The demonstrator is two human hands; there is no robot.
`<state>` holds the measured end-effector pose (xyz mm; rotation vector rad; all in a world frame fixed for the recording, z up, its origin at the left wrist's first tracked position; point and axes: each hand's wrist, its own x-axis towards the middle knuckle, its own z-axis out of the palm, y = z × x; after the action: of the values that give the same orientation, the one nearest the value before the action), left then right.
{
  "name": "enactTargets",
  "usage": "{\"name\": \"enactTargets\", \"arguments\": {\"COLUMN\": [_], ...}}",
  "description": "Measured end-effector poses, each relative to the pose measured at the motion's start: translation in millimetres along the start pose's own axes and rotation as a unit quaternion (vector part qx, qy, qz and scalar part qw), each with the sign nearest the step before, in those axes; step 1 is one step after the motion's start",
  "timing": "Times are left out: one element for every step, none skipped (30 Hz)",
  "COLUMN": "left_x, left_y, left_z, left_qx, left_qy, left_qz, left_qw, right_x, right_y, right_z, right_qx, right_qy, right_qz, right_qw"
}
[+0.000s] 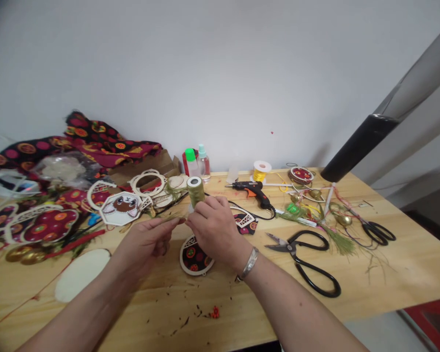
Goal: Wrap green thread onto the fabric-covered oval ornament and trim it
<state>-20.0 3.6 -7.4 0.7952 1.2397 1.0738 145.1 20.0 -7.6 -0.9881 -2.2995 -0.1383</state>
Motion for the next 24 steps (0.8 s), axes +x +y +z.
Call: {"name": "enactTargets", "arguments": {"left_x": [-0.1,-0.1,-0.2,-0.2,-0.2,-0.2,-0.2,-0.3,-0.4,-0.6,-0.8,-0.9,-1.1,-1.2,-1.2,-1.3,-1.4,-1.5,-1.5,-1.4,-1.1,-0.7,0.0,0.8], "left_y": [-0.1,-0.2,-0.4,-0.6,-0.8,-1.2,-1.5,-1.8,-2.0,-2.1,-2.0,-1.7,-1.2,-0.4,0.5,1.5,2.6,3.5,4.3,4.8,5.1,5.1,4.8,4.4], "left_z": [0.3,0.5,0.6,0.6,0.5,0.3,0.1,-0.2,-0.5,-0.9,-1.2,-1.4,-1.5,-1.6,-1.4,-1.2,-0.8,-0.5,-0.2,-0.1,-0.2,-0.6,-1.1,-1.8], "left_qx": [0.008,0.017,0.025,0.033,0.043,0.056,0.073,0.091,0.109,0.125,0.137,0.145,0.151,0.154,0.155,0.153,0.148,0.142,0.134,0.126,0.119,0.114,0.111,0.110], "left_qy": [0.004,0.008,0.010,0.012,0.012,0.012,0.011,0.010,0.011,0.014,0.016,0.019,0.020,0.021,0.021,0.023,0.025,0.026,0.027,0.027,0.026,0.026,0.025,0.025], "left_qz": [0.004,0.006,0.007,0.009,0.012,0.017,0.025,0.033,0.041,0.047,0.051,0.054,0.057,0.060,0.060,0.060,0.057,0.055,0.052,0.050,0.047,0.045,0.041,0.038], "left_qw": [1.000,1.000,1.000,0.999,0.999,0.998,0.997,0.995,0.993,0.991,0.989,0.988,0.987,0.986,0.986,0.986,0.987,0.988,0.989,0.990,0.991,0.992,0.993,0.993], "right_x": [0.1,0.2,0.4,0.5,0.5,0.5,0.3,0.1,-0.2,-0.5,-0.6,-0.5,0.0,1.0,2.3,3.8,5.2,6.0,5.8,3.9,-0.3,-7.0,-16.4,-28.5], "right_y": [0.3,0.6,0.9,1.2,1.4,1.6,1.7,1.8,1.7,1.6,1.3,1.0,0.7,0.4,0.2,0.2,0.4,1.1,2.2,4.0,6.3,9.2,12.7,16.7], "right_z": [-0.2,-0.5,-0.9,-1.3,-1.6,-1.8,-1.9,-1.9,-1.6,-1.1,-0.6,-0.2,-0.3,-1.1,-3.0,-6.4,-11.4,-18.2,-26.6,-36.2,-46.7,-57.4,-67.8,-77.3], "right_qx": [0.000,0.000,0.000,0.000,0.000,-0.001,-0.001,-0.002,-0.003,-0.004,-0.004,-0.003,-0.002,0.000,-0.001,-0.005,-0.013,-0.025,-0.041,-0.060,-0.079,-0.101,-0.124,-0.150], "right_qy": [-0.001,-0.002,-0.004,-0.006,-0.007,-0.009,-0.010,-0.010,-0.011,-0.012,-0.012,-0.012,-0.011,-0.010,-0.010,-0.010,-0.009,-0.008,-0.008,-0.010,-0.014,-0.026,-0.046,-0.068], "right_qz": [-0.002,-0.003,-0.005,-0.006,-0.008,-0.009,-0.009,-0.008,-0.007,-0.005,-0.004,-0.001,0.003,0.009,0.019,0.037,0.059,0.085,0.112,0.135,0.153,0.167,0.175,0.197], "right_qw": [1.000,1.000,1.000,1.000,1.000,1.000,1.000,1.000,1.000,1.000,1.000,1.000,1.000,1.000,1.000,0.999,0.998,0.996,0.993,0.989,0.985,0.980,0.976,0.967]}}
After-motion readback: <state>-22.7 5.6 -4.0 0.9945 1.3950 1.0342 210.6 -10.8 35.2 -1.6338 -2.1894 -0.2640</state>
